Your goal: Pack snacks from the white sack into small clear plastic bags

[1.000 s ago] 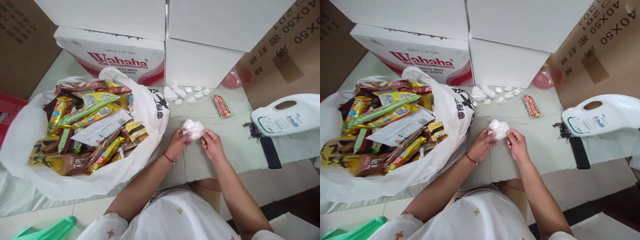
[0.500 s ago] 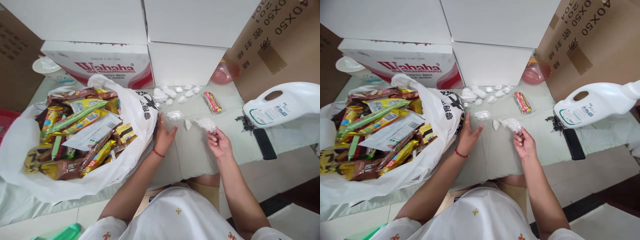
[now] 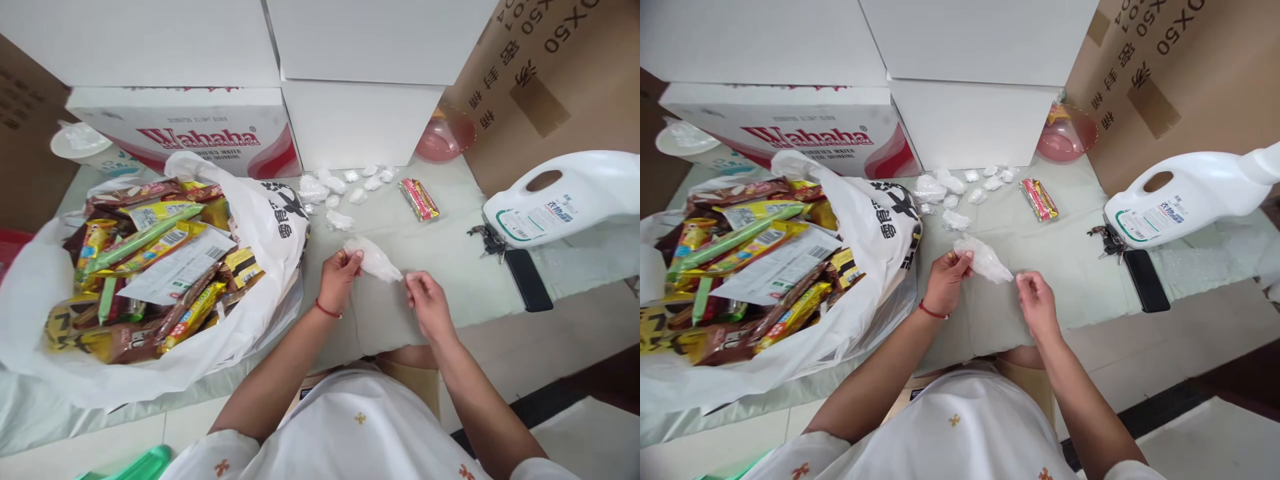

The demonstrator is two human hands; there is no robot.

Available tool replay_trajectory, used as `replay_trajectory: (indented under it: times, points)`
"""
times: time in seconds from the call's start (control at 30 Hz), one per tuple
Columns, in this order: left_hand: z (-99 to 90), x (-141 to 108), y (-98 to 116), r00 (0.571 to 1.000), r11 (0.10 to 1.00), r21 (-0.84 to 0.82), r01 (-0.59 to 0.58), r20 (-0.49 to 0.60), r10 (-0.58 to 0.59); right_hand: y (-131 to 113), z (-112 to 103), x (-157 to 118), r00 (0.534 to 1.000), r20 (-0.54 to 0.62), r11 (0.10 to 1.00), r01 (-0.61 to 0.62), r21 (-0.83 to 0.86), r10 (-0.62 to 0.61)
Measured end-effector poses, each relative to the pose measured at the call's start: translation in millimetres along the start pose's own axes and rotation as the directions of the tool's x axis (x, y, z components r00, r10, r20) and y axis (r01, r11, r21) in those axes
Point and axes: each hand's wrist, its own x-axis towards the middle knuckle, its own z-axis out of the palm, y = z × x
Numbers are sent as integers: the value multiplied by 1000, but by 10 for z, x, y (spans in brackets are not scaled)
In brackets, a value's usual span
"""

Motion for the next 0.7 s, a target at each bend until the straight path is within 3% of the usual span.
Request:
replay_trajectory:
  times: [0.07,0.13,0.2,0.27,0.37,0.47,0.57,0.7]
  points:
    - [12,-59,7,998,992,114,-56,6,55,-56,6,-17,939,-68,915,309,-261,-336]
    - [49,-147,10,995,982,173,-81,69,70,-115,73,1,865,74,773,479,-416,-496]
    - [79,-233,11,984,981,167,-99,166,71,-136,168,46,854,244,731,520,-442,-460]
    - [73,-295,11,968,982,151,-115,239,77,-110,235,99,890,318,818,434,-377,-326]
    - [-14,-329,12,966,981,146,-130,242,92,-42,220,153,943,301,959,205,-195,-141]
    - [-115,-328,28,980,979,152,-137,168,111,-30,132,154,978,192,994,92,-54,-80]
    - [-130,-346,54,980,965,208,-163,146,134,-74,115,98,981,150,988,135,-76,-123]
    - [-50,-399,54,969,973,174,-152,220,112,-110,223,14,931,331,938,242,-248,-153]
